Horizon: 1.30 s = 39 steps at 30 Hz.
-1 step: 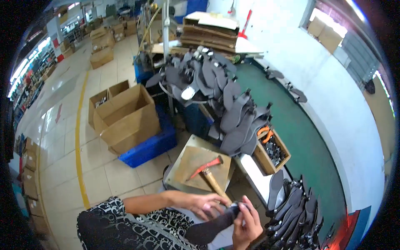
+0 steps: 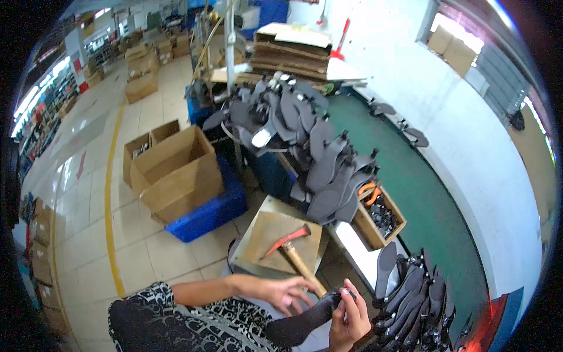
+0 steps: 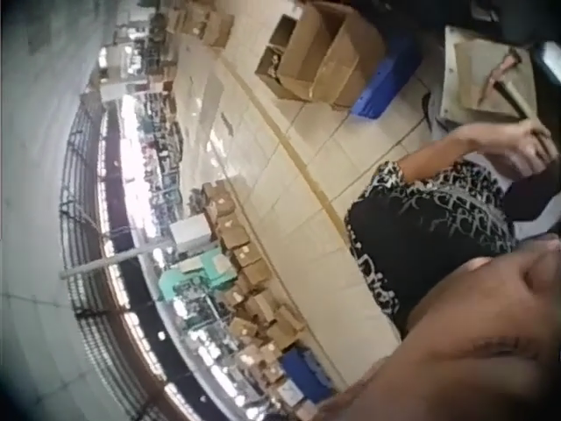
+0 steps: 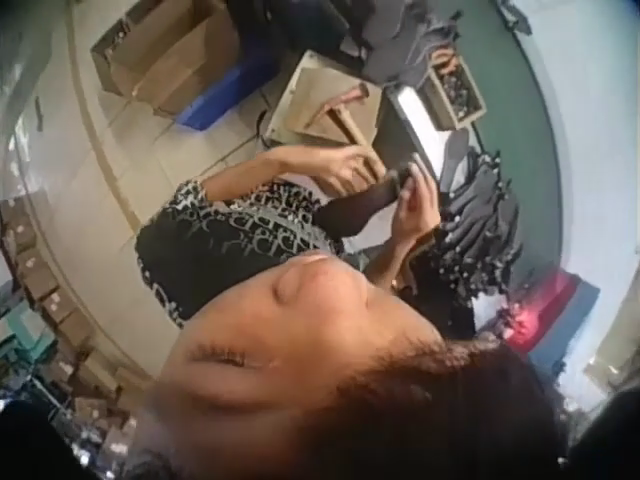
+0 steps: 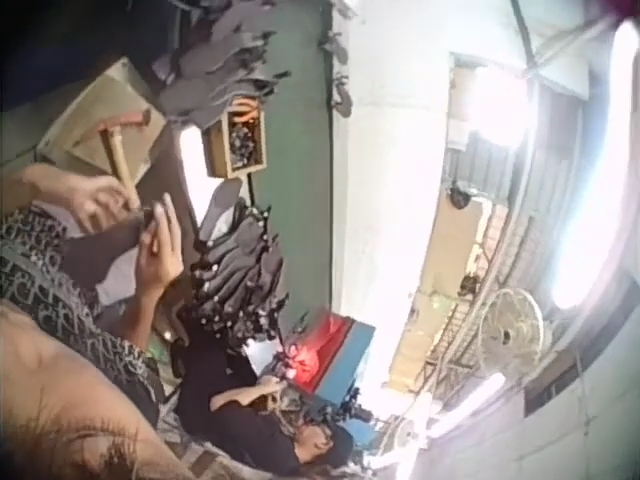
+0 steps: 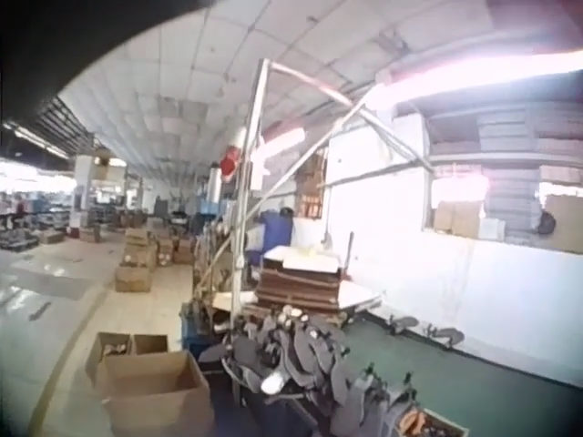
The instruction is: The person assembles shoe outsoles by attaching heel components to them, then hammering the components into place.
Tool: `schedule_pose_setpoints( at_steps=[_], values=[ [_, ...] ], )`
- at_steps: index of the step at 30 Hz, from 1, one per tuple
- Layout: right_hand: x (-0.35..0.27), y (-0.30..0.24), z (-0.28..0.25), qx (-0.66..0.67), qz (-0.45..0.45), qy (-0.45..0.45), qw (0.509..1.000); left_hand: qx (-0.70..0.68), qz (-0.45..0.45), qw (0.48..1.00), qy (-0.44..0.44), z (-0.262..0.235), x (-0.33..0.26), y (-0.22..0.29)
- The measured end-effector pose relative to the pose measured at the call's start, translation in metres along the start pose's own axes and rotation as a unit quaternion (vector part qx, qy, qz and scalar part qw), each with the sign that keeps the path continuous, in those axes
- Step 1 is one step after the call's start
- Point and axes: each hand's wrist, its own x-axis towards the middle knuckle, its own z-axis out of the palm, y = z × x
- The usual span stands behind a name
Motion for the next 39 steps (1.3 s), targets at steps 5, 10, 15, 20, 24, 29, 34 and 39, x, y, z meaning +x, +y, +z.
schedule_pose_setpoints(
  at_steps=[5, 10, 15, 20, 24, 29, 34, 39],
  values=[
    [0.0, 0.026, 0.0, -0.094, 0.008, -0.002, 0.996, 0.064, 0.028, 0.996, 0.054, 0.026, 0.007, -0.01],
    [-0.002, 0.06, -0.036, -0.058, 0.127, 0.094, 0.986, 0.503, 0.032, 0.772, 0.388, 0.017, 0.018, 0.104],
    [-0.024, 0.087, -0.097, -0.127, 0.173, 0.181, 0.96, 0.336, 0.239, 0.834, 0.367, -0.113, -0.037, 0.297],
    [-0.066, 0.109, -0.195, -0.39, 0.196, 0.426, 0.792, 0.476, 0.41, 0.58, 0.518, -0.165, -0.044, 0.359],
    [-0.071, 0.17, -0.271, -0.522, 0.391, 0.27, 0.708, 0.583, 0.399, 0.576, 0.411, -0.087, 0.007, 0.278],
    [-0.023, 0.165, -0.258, -0.521, 0.184, 0.38, 0.742, 0.604, 0.36, 0.599, 0.384, -0.017, 0.047, 0.175],
    [0.052, 0.056, -0.144, -0.147, 0.181, 0.401, 0.886, 0.718, 0.26, 0.6, 0.239, 0.042, 0.097, 0.09],
    [0.047, -0.033, -0.015, 0.099, -0.053, 0.023, 0.993, 0.459, 0.423, 0.733, 0.27, 0.038, 0.116, 0.046]
  ],
)
